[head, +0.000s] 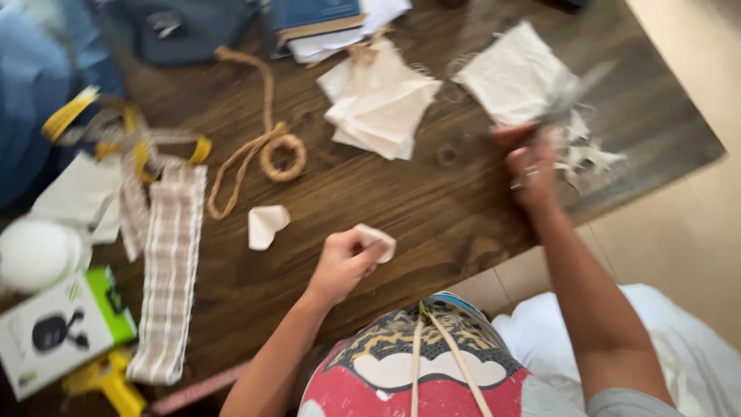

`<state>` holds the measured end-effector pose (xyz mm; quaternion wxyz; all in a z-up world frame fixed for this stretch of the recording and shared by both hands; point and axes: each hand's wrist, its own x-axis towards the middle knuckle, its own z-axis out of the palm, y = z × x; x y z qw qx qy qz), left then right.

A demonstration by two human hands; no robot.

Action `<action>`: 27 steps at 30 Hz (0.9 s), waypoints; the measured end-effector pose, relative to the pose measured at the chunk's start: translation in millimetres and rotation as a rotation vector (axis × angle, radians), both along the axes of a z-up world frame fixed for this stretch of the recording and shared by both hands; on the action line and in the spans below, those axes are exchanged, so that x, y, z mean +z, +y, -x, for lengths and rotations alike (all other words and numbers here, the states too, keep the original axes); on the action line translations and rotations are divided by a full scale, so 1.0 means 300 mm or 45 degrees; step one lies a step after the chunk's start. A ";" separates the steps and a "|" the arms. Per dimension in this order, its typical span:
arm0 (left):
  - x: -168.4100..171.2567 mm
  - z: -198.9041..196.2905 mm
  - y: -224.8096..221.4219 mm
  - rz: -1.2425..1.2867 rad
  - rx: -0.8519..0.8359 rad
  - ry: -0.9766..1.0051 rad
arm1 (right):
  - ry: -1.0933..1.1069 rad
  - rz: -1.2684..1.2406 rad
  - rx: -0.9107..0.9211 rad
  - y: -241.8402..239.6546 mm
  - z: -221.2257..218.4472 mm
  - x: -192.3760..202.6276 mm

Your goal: Folding and cutting fabric squares to create decorative flower shapes

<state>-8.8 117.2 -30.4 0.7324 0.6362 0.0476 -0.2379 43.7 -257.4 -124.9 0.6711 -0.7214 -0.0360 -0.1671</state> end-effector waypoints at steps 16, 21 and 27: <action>0.001 -0.009 -0.058 -0.080 -0.339 -0.072 | 0.455 -0.381 0.165 0.562 0.218 0.491; -0.020 0.040 -0.030 0.072 0.031 -0.572 | 0.358 -0.434 0.079 0.630 0.260 0.500; 0.145 0.091 -0.035 0.361 0.224 -0.393 | 0.197 -0.338 -0.036 0.741 0.293 0.557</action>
